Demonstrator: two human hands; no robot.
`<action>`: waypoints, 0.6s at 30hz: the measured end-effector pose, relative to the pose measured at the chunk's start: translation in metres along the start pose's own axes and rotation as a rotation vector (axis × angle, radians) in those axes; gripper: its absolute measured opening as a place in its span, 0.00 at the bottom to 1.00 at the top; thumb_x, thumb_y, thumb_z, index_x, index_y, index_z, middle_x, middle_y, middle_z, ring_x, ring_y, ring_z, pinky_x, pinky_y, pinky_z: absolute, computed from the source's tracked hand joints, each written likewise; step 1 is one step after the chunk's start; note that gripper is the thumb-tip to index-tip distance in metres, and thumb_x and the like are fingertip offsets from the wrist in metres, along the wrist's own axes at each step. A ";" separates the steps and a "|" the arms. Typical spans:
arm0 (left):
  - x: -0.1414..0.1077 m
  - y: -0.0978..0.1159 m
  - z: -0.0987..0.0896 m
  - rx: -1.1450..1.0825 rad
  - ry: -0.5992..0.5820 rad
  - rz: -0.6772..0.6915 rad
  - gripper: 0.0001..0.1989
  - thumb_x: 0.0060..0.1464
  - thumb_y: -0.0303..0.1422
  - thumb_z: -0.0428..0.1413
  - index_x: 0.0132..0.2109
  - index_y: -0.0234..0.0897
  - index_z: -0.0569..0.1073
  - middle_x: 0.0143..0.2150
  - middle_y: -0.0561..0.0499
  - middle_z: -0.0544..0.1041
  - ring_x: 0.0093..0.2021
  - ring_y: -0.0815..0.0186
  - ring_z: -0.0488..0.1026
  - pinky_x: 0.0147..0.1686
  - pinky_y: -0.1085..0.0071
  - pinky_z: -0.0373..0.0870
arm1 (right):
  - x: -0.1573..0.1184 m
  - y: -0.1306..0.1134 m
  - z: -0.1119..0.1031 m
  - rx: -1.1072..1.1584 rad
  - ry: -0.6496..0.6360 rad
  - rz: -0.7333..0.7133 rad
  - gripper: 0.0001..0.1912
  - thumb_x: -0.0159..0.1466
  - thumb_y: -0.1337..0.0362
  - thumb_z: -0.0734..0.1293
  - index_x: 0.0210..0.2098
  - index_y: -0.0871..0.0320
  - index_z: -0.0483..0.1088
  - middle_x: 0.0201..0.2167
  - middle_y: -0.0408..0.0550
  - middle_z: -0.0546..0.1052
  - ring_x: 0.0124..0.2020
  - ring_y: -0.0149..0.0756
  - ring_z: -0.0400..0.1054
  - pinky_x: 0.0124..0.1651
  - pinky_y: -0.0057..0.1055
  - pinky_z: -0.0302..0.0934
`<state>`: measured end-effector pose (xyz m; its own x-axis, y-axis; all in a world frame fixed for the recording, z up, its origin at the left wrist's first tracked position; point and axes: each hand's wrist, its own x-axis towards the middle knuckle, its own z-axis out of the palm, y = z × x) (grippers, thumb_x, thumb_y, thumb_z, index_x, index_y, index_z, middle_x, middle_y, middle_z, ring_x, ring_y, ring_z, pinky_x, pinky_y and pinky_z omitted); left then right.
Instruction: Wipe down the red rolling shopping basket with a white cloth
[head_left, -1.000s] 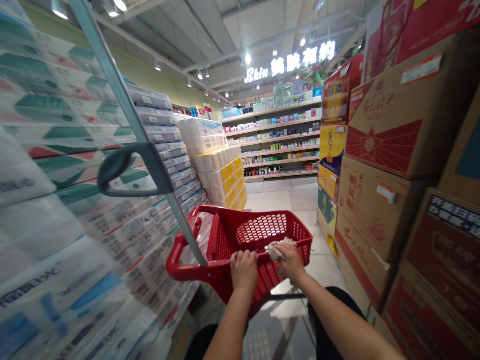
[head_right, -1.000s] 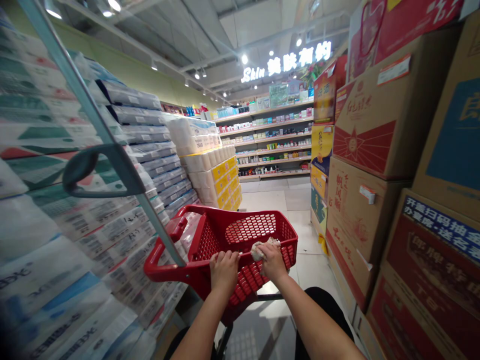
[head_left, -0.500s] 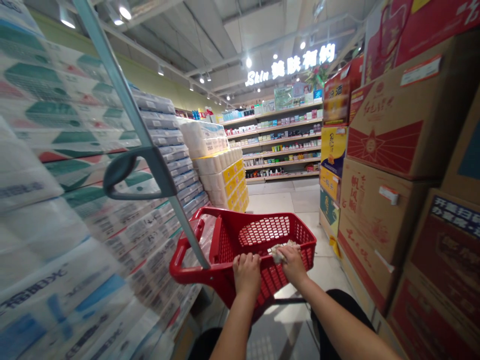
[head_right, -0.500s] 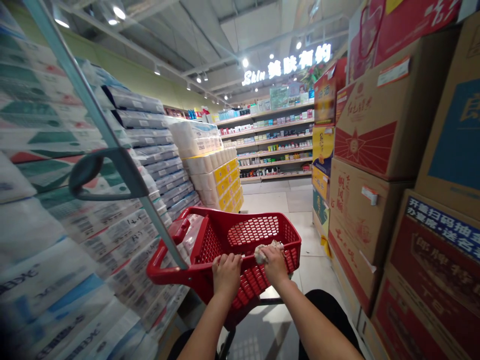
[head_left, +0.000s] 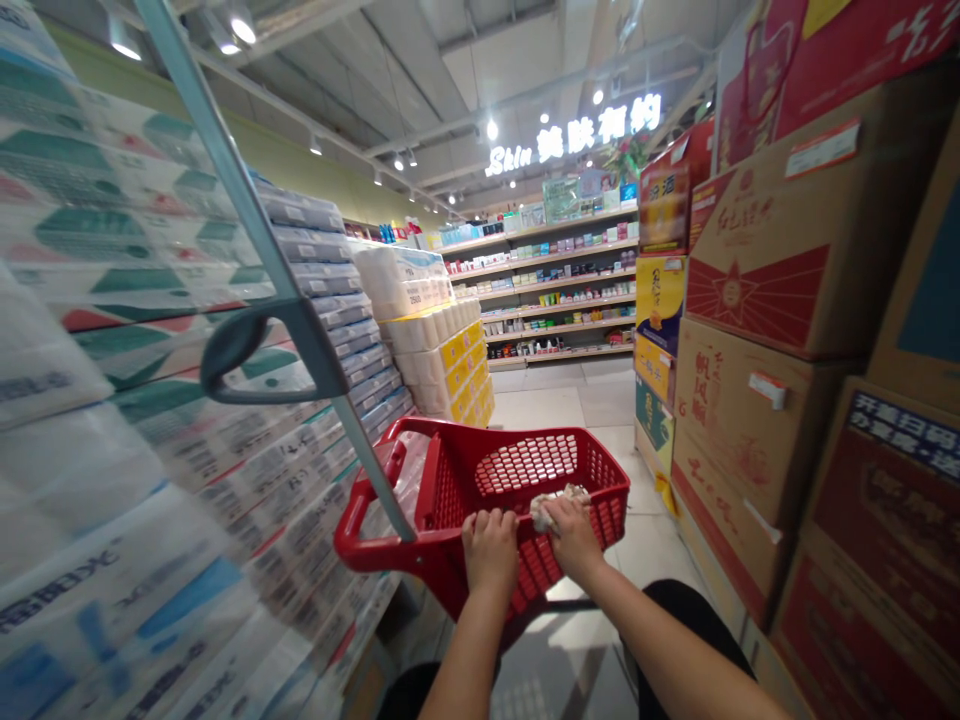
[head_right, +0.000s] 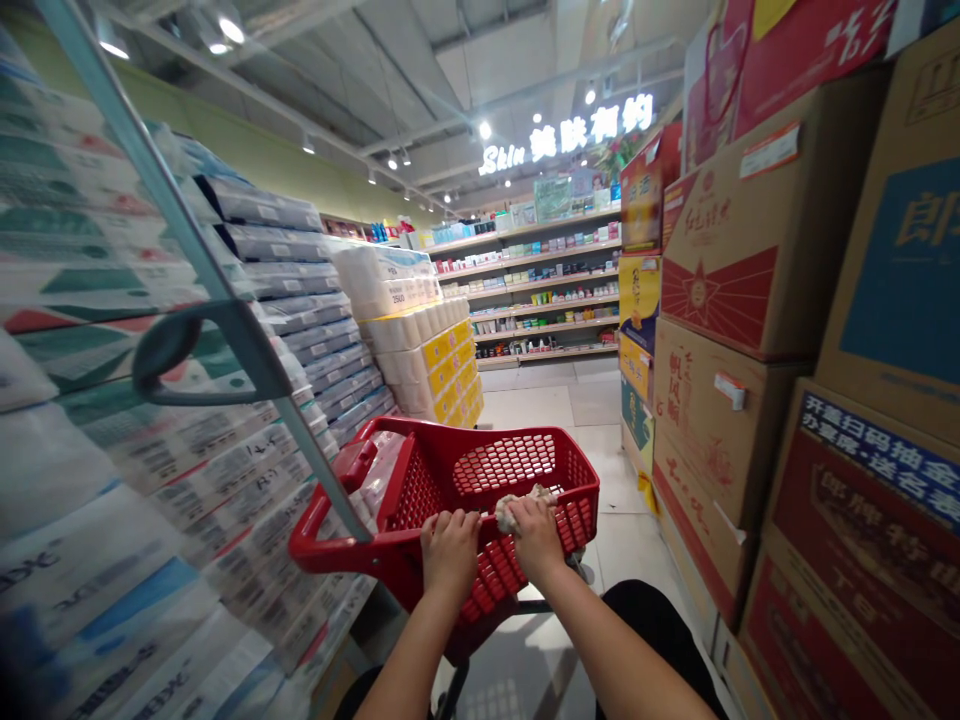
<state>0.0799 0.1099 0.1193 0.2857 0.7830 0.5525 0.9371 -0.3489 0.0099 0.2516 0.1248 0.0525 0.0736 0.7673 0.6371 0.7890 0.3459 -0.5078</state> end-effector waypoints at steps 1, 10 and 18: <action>0.000 0.000 -0.001 0.000 -0.003 -0.001 0.13 0.63 0.32 0.44 0.38 0.45 0.74 0.37 0.52 0.74 0.43 0.61 0.64 0.55 0.59 0.48 | -0.001 0.001 -0.003 0.004 -0.027 -0.032 0.24 0.55 0.75 0.59 0.46 0.51 0.72 0.44 0.47 0.75 0.46 0.43 0.62 0.53 0.42 0.53; -0.002 0.003 0.001 -0.011 0.010 0.003 0.12 0.64 0.33 0.45 0.38 0.45 0.73 0.37 0.53 0.74 0.43 0.62 0.64 0.56 0.59 0.48 | -0.001 0.010 -0.011 -0.090 0.018 0.082 0.20 0.56 0.76 0.58 0.42 0.53 0.73 0.41 0.49 0.75 0.46 0.44 0.61 0.53 0.41 0.52; -0.002 0.002 0.002 -0.010 0.019 0.007 0.12 0.63 0.33 0.46 0.38 0.45 0.74 0.36 0.53 0.74 0.44 0.62 0.64 0.56 0.59 0.49 | 0.000 0.018 -0.024 -0.086 -0.016 0.091 0.19 0.59 0.75 0.58 0.42 0.53 0.73 0.43 0.46 0.75 0.47 0.41 0.63 0.53 0.37 0.50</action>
<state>0.0819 0.1086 0.1164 0.2880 0.7706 0.5686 0.9332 -0.3591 0.0141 0.2807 0.1182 0.0572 0.1381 0.8021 0.5810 0.8288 0.2276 -0.5111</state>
